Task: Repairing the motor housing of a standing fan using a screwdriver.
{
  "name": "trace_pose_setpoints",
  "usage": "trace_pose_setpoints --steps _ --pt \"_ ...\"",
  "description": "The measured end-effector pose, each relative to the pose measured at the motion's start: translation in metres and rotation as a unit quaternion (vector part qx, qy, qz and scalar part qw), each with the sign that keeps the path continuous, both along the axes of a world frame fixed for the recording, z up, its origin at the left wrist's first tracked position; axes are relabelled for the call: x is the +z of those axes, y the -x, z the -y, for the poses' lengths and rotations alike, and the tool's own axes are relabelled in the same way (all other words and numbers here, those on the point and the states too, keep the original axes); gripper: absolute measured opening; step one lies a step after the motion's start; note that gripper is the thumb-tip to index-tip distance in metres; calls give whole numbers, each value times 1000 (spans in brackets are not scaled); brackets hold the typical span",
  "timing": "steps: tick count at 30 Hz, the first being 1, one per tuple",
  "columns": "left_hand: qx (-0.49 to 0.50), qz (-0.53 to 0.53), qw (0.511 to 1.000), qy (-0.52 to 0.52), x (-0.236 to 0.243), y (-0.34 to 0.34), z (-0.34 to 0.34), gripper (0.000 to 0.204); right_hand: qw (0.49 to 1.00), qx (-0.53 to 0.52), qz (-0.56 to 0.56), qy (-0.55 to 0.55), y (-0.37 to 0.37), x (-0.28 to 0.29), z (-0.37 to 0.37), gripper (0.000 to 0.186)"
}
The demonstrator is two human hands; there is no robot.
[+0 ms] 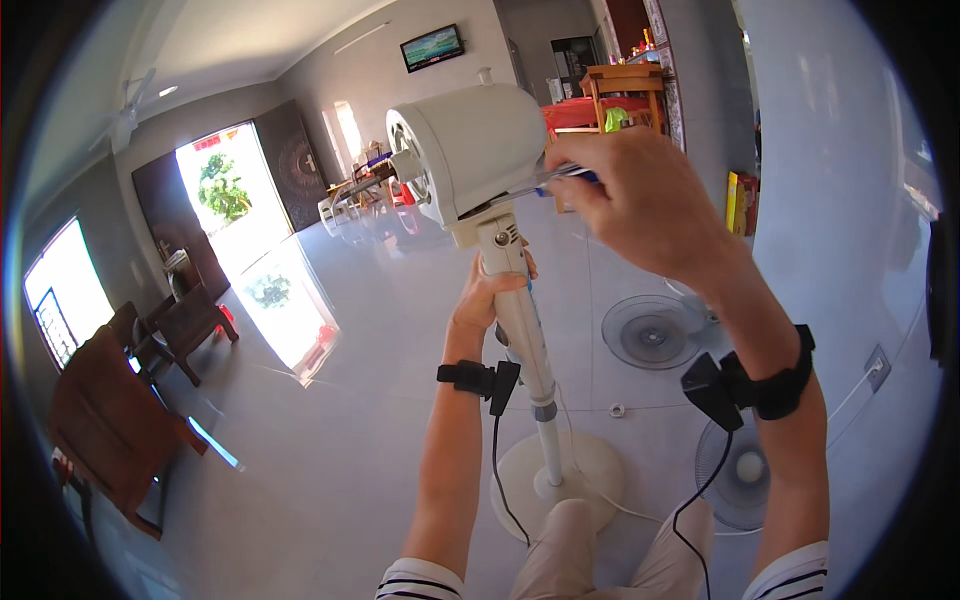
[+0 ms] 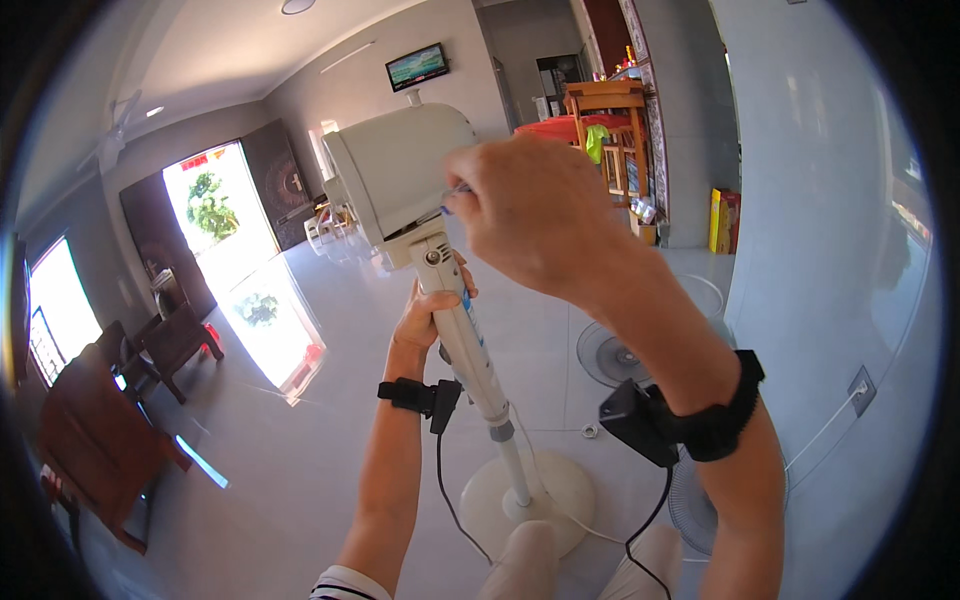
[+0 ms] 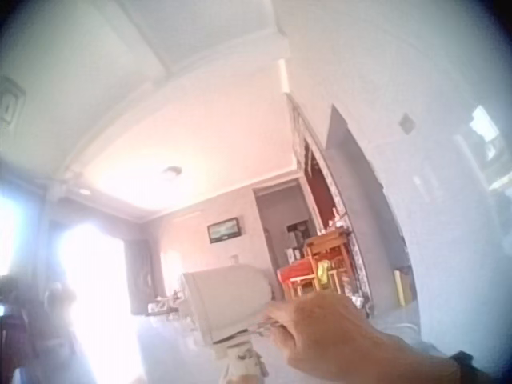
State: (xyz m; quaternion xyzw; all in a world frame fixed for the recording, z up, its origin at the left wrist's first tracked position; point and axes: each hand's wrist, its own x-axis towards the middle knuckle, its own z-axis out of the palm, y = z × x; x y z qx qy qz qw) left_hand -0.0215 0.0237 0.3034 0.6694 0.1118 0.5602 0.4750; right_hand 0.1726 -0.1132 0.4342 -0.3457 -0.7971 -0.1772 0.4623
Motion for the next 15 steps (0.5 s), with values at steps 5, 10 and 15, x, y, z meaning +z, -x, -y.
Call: trace_pose_setpoints --steps 5,10,15 --pt "32 -20 999 10 4 3 7 55 998 23 -56 15 -5 6 11 18" --pt "22 -8 1000 8 1 -1 4 53 947 196 -254 -2 18 10 3 24" --pt "34 -17 999 10 -1 1 3 51 946 191 -253 -73 42 20 -31 26"
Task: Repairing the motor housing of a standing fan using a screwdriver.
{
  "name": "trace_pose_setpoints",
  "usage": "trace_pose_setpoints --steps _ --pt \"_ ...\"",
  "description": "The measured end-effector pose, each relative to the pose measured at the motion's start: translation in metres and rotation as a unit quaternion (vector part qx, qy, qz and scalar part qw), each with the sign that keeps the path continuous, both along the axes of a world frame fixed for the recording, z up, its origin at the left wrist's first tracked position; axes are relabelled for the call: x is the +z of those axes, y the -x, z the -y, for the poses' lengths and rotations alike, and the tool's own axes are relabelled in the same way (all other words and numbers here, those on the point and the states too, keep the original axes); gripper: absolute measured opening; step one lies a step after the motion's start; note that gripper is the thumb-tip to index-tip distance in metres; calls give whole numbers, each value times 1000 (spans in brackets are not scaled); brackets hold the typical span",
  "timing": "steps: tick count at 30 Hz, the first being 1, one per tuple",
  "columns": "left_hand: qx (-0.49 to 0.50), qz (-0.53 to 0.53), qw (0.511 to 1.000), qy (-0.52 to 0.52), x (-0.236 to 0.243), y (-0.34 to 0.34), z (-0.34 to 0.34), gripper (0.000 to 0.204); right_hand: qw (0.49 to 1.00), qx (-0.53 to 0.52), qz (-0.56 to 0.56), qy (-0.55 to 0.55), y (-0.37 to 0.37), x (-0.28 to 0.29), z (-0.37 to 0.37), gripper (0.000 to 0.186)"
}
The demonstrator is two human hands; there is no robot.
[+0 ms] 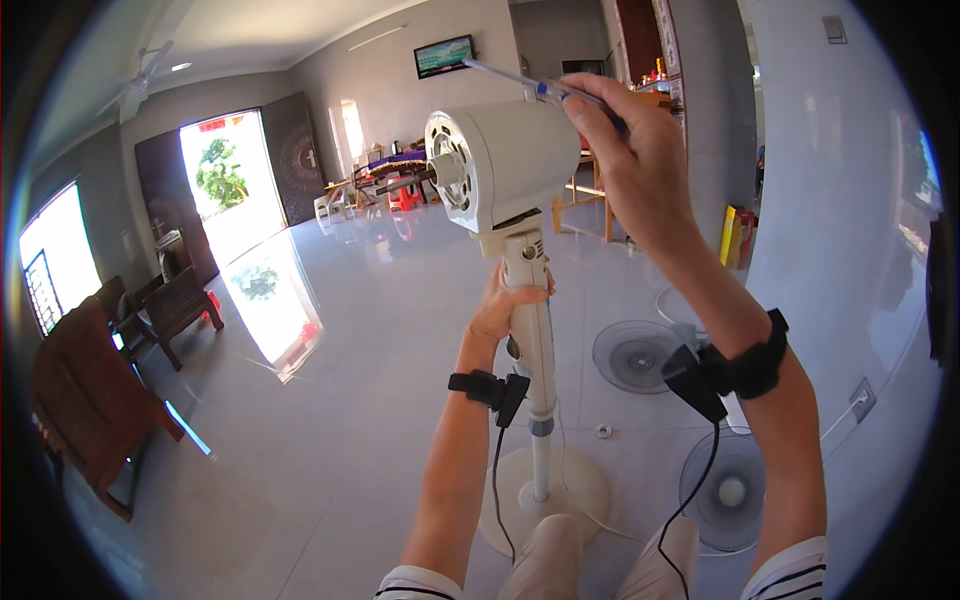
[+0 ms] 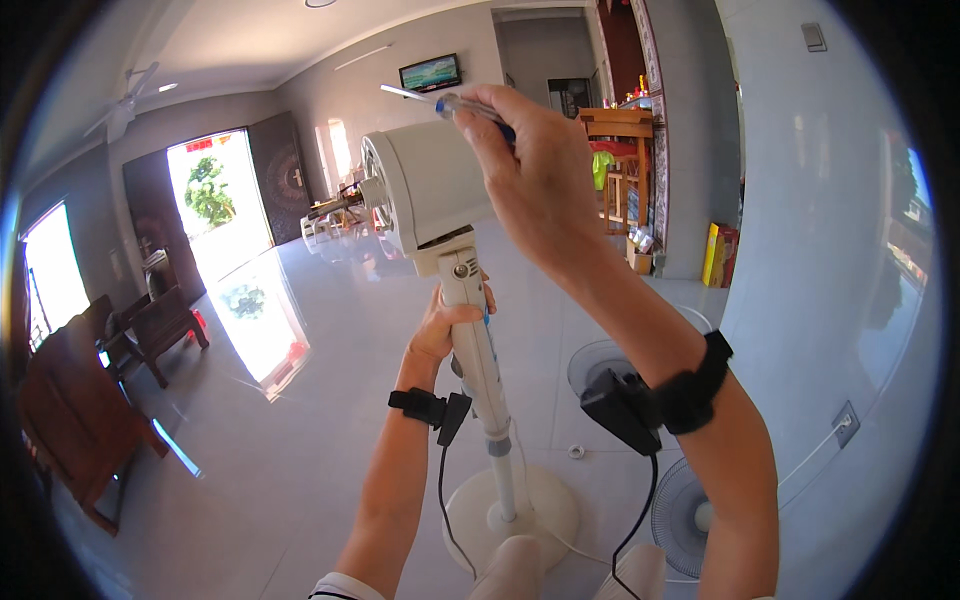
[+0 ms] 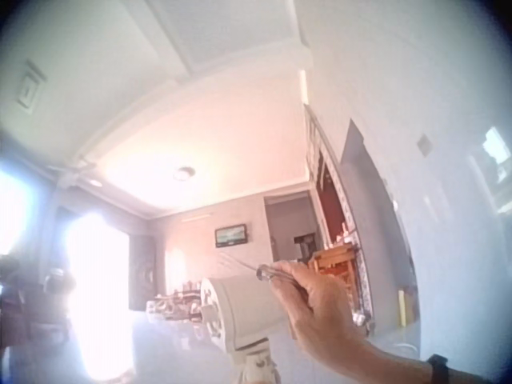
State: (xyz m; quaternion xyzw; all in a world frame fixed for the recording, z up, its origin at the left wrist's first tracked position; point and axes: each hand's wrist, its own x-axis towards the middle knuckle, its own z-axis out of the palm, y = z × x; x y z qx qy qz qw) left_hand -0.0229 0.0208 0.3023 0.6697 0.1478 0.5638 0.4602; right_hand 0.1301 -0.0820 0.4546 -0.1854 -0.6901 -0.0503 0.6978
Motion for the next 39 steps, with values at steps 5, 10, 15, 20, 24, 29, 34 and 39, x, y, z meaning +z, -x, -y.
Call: trace_pose_setpoints --steps 5,10,15,20,24,29,34,39 --pt "-43 24 999 -3 -2 1 -4 47 1000 -8 -19 -4 15 24 -26 29" --pt "-11 5 1000 -1 1 -3 0 54 963 191 -124 144 19 31 -34 21" --pt "-10 4 1000 6 1 2 -1 53 898 271 -250 239 -13 8 -27 26" --pt "-5 17 1000 6 0 3 2 52 811 403 -287 313 -36 -33 -40 22" --pt "-11 17 1000 8 2 -3 2 53 789 402 -242 395 -64 -48 -76 26" --pt "-4 12 1000 -4 2 -1 2 52 784 322 -253 467 -48 -67 -105 66" --pt "-16 10 1000 -5 1 0 0 52 736 457 -139 480 -23 -75 -113 106" --pt "-15 24 1000 1 -3 0 -5 51 725 497 -152 452 -4 -47 -120 60"
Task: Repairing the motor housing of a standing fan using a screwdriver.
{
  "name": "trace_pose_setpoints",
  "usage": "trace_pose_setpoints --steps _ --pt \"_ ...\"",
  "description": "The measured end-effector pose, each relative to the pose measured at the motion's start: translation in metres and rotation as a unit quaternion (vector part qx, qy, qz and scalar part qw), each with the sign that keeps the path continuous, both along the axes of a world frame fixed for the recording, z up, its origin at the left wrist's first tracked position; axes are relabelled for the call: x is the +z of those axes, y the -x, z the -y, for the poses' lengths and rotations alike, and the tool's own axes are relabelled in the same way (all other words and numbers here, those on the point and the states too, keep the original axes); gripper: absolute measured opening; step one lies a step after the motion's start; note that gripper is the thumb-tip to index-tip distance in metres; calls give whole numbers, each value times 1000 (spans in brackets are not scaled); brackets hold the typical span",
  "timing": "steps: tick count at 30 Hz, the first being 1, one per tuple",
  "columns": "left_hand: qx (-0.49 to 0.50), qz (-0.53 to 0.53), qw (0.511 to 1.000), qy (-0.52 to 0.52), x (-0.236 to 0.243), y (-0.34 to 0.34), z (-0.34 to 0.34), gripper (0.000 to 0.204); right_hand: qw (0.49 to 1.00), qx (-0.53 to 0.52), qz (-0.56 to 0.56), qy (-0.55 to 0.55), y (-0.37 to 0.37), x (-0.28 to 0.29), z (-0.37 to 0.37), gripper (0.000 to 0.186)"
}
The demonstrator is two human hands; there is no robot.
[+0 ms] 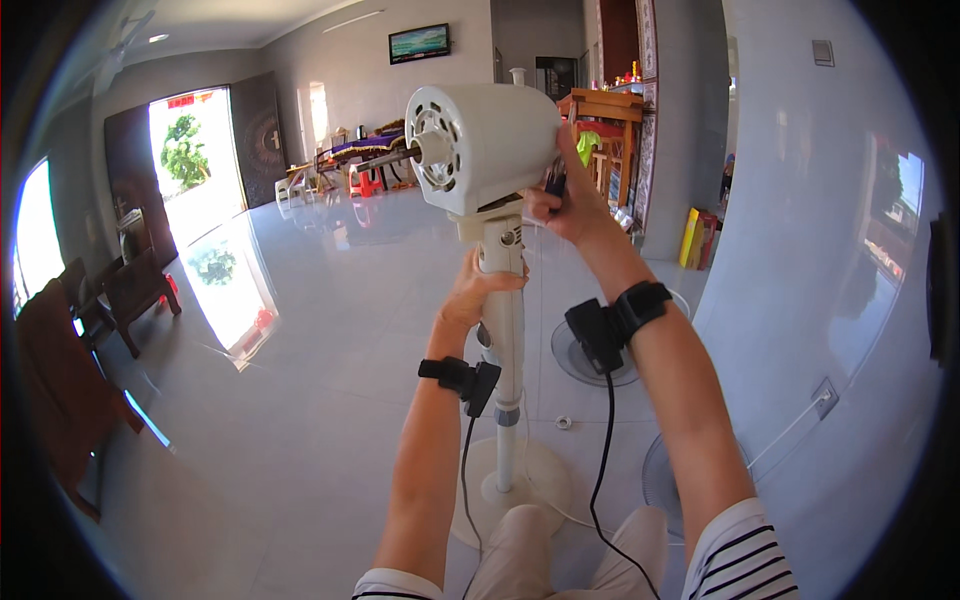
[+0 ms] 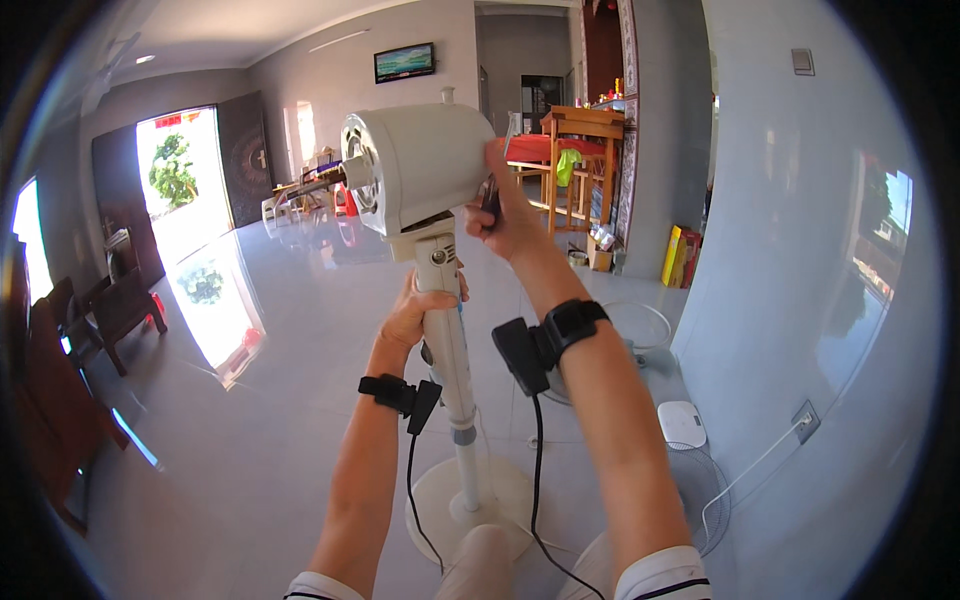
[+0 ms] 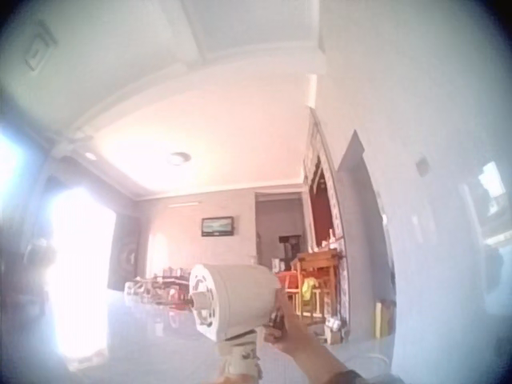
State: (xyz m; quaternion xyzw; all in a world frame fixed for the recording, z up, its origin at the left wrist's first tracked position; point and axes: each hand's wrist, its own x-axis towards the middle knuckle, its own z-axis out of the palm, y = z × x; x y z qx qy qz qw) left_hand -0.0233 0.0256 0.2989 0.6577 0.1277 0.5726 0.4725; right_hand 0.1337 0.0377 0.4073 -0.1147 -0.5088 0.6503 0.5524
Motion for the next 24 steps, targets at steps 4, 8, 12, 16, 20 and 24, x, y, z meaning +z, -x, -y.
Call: trace_pose_setpoints --steps 4,8,12,16,20,24 --pt "-4 3 1000 -1 -2 4 -4 47 999 -11 33 36 -1 12 6 47" --pt "-10 -16 1000 -9 -1 6 -4 42 999 14 33 29 -3 11 8 47" --pt "14 -23 1000 -8 4 -1 2 50 997 -17 59 -45 -7 13 11 46" --pt "19 -17 1000 -7 3 0 1 50 998 -44 43 -9 -2 11 20 43" --pt "23 -19 1000 -7 4 0 1 51 997 -49 45 -48 -5 14 17 41" --pt "21 -15 1000 -7 3 2 1 52 992 -65 93 -54 -5 20 23 38"
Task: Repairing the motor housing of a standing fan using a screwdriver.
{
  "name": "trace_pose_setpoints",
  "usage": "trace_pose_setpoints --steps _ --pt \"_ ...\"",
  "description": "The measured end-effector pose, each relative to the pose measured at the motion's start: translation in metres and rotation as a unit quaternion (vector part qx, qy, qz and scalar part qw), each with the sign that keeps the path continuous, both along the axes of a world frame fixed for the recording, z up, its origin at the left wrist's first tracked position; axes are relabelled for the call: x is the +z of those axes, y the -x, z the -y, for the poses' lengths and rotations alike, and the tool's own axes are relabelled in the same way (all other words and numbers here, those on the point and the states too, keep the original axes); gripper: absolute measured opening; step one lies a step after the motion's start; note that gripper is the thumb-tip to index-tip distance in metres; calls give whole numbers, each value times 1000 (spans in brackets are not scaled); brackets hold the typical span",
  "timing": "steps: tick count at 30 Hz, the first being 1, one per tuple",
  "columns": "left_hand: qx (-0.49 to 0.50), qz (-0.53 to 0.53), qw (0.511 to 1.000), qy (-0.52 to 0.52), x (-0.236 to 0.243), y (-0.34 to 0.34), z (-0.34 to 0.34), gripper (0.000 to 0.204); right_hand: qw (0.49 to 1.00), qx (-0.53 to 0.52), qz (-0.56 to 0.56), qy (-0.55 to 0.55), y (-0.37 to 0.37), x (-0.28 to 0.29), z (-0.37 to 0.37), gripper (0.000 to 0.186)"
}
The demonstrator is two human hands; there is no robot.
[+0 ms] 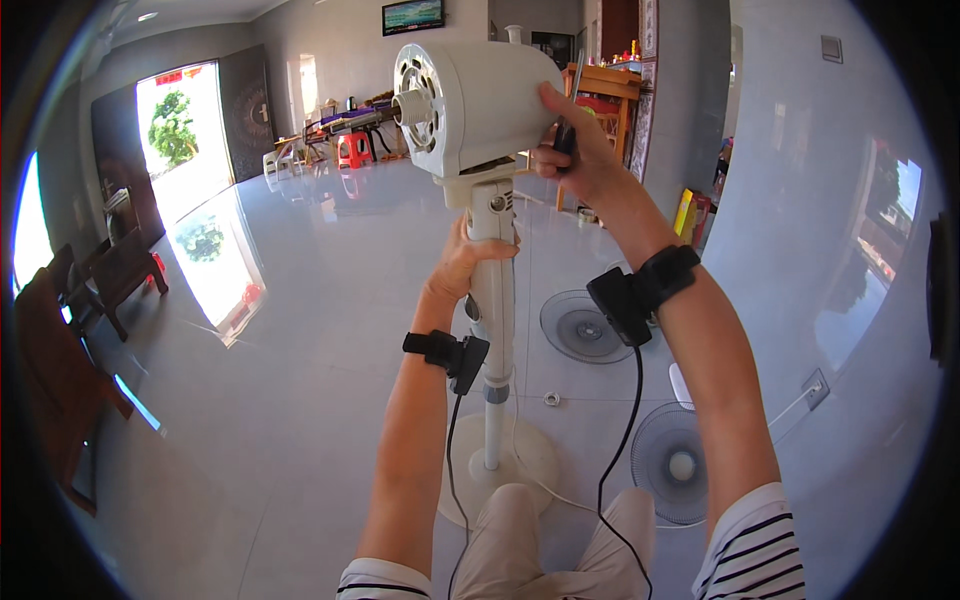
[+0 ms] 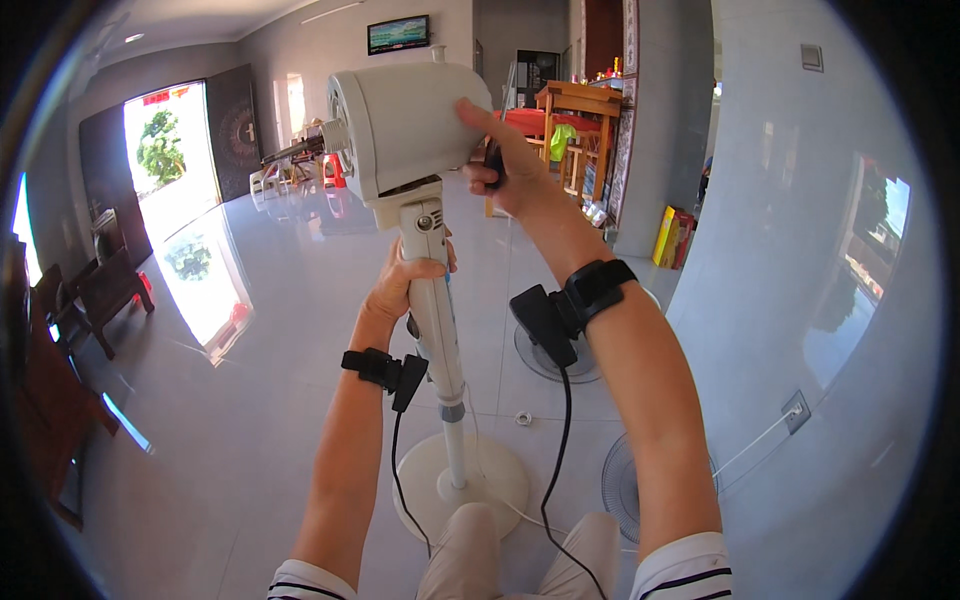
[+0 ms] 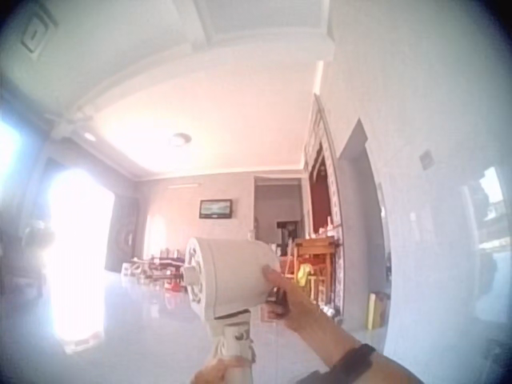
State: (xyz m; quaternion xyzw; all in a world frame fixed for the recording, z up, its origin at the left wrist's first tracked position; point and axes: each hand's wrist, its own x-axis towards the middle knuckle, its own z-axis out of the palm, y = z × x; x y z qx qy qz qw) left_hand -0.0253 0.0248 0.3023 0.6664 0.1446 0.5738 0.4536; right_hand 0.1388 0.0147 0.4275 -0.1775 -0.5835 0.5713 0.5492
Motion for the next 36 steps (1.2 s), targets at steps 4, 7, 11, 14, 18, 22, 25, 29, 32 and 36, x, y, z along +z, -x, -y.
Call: trace_pose_setpoints --steps 4,7,11,14,18,22,25,29,32,36 --pt "-22 21 999 17 -3 2 -3 43 999 24 27 11 -2 3 -4 39" --pt "-30 23 999 18 0 0 -1 44 1000 7 22 2 -2 2 -4 41" --pt "2 5 1000 0 0 -2 3 52 999 -21 34 -9 -3 -3 3 41" --pt "9 5 1000 1 -3 0 0 52 975 -221 -3 -38 3 -20 14 44" --pt "9 9 1000 10 -3 0 0 51 932 -340 18 -123 6 -72 24 51" --pt "-22 2 1000 21 -1 0 4 57 898 -355 163 -202 25 -117 22 56" --pt "2 -57 998 29 -14 12 -4 62 896 -349 210 -174 38 -123 21 57" --pt "147 -272 945 -108 -34 33 16 57 900 -341 237 -133 42 -129 17 59" --pt "177 -254 948 69 -39 80 33 48 882 -350 278 -149 41 -130 20 58" --pt "349 -119 929 -19 23 148 55 42 861 -361 313 -173 47 -131 26 56"
